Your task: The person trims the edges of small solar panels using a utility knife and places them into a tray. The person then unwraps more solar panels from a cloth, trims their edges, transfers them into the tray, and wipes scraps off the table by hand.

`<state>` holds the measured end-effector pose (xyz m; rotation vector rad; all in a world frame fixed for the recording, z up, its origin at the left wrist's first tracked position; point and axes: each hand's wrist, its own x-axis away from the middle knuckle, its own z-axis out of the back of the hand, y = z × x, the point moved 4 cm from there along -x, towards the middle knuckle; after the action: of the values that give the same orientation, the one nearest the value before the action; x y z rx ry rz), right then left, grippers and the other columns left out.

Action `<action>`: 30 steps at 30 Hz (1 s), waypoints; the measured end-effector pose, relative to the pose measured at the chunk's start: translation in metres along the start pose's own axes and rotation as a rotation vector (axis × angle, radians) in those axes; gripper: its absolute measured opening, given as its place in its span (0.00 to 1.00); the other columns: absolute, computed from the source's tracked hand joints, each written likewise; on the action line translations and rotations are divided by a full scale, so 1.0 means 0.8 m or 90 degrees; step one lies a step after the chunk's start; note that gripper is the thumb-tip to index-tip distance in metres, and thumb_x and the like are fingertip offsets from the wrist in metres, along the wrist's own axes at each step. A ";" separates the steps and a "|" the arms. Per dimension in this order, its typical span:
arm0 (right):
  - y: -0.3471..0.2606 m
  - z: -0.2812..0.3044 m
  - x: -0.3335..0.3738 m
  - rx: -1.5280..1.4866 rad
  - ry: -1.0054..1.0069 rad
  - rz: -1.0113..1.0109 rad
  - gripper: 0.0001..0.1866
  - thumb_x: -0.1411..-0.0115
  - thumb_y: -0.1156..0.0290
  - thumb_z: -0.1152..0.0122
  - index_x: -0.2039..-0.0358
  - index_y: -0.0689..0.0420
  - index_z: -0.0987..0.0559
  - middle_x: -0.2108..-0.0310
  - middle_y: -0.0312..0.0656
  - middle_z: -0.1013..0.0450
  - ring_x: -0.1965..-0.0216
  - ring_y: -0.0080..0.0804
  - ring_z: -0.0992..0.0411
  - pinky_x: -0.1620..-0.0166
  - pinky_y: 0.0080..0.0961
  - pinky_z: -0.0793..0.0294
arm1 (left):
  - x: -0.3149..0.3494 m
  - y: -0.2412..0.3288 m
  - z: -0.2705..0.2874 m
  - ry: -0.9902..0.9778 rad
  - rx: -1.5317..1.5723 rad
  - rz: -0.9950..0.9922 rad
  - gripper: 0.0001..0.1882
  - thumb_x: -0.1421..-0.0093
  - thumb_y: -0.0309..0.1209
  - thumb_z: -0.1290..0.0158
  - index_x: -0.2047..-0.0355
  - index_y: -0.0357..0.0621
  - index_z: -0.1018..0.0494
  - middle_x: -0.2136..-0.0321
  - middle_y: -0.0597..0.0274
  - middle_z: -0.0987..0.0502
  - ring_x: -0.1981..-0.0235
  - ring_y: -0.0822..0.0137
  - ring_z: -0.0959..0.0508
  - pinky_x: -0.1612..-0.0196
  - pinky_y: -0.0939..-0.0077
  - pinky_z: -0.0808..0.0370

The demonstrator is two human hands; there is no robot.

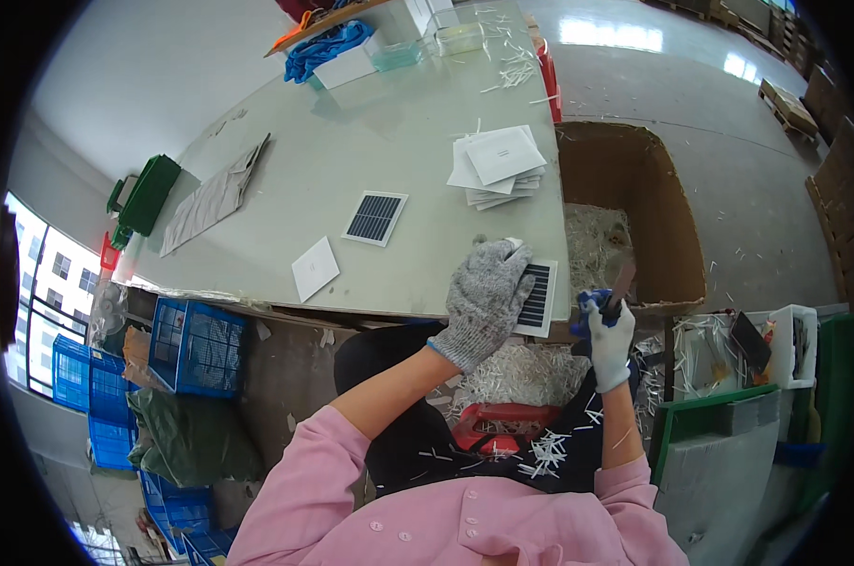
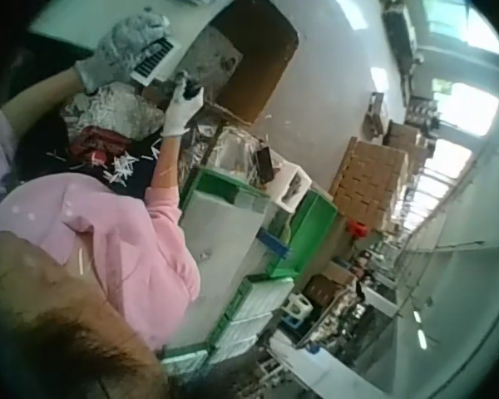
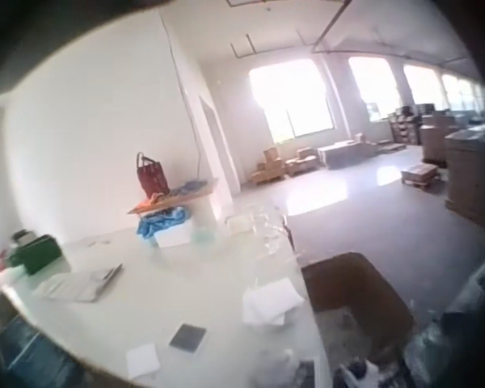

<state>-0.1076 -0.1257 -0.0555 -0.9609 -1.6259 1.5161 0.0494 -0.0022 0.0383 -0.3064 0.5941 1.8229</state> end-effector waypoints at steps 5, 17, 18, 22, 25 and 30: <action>0.026 -0.036 0.025 -0.060 -0.111 0.006 0.05 0.43 0.74 0.41 0.69 0.63 0.24 0.78 0.32 0.28 0.77 0.14 0.33 0.75 0.16 0.32 | -0.026 0.040 -0.030 0.030 0.003 -0.065 0.16 0.45 0.29 0.47 0.55 0.42 0.27 0.59 0.52 0.26 0.53 0.52 0.27 0.49 0.57 0.31; 0.036 -0.046 0.003 -0.142 -0.212 0.065 0.06 0.45 0.74 0.40 0.72 0.64 0.23 0.80 0.31 0.26 0.77 0.16 0.29 0.72 0.17 0.30 | -0.022 0.056 -0.039 0.106 0.031 -0.058 0.16 0.51 0.26 0.48 0.59 0.43 0.28 0.63 0.51 0.26 0.58 0.49 0.26 0.53 0.56 0.31; 0.040 -0.045 0.025 -0.067 -0.217 0.109 0.05 0.46 0.75 0.39 0.72 0.63 0.23 0.81 0.31 0.26 0.76 0.16 0.28 0.72 0.17 0.29 | -0.020 0.055 -0.040 0.103 0.031 -0.055 0.16 0.51 0.26 0.48 0.59 0.43 0.28 0.63 0.51 0.26 0.58 0.49 0.26 0.53 0.56 0.31; 0.022 -0.062 0.103 0.213 -0.408 0.115 0.04 0.48 0.79 0.38 0.71 0.62 0.23 0.78 0.34 0.25 0.72 0.18 0.27 0.69 0.18 0.28 | -0.023 0.053 -0.037 0.091 0.019 -0.041 0.16 0.50 0.26 0.48 0.58 0.43 0.28 0.62 0.52 0.26 0.57 0.49 0.26 0.53 0.56 0.31; 0.065 -0.050 0.090 -0.202 -0.064 -0.115 0.17 0.46 0.84 0.43 0.54 0.63 0.30 0.63 0.41 0.25 0.65 0.24 0.25 0.58 0.19 0.27 | -0.025 0.054 -0.037 0.100 0.024 -0.034 0.18 0.49 0.26 0.49 0.56 0.43 0.28 0.61 0.51 0.26 0.57 0.50 0.27 0.53 0.56 0.31; 0.093 -0.098 0.042 -0.609 0.084 -0.002 0.20 0.43 0.80 0.42 0.51 0.59 0.34 0.60 0.43 0.26 0.61 0.28 0.26 0.56 0.26 0.26 | -0.018 0.058 -0.038 0.119 -0.008 -0.029 0.20 0.49 0.26 0.50 0.53 0.42 0.29 0.60 0.50 0.26 0.57 0.49 0.27 0.52 0.54 0.33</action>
<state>-0.0508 -0.0566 -0.1247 -1.4883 -2.2695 0.5818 0.0080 -0.0408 0.0312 -0.4983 0.6993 1.7667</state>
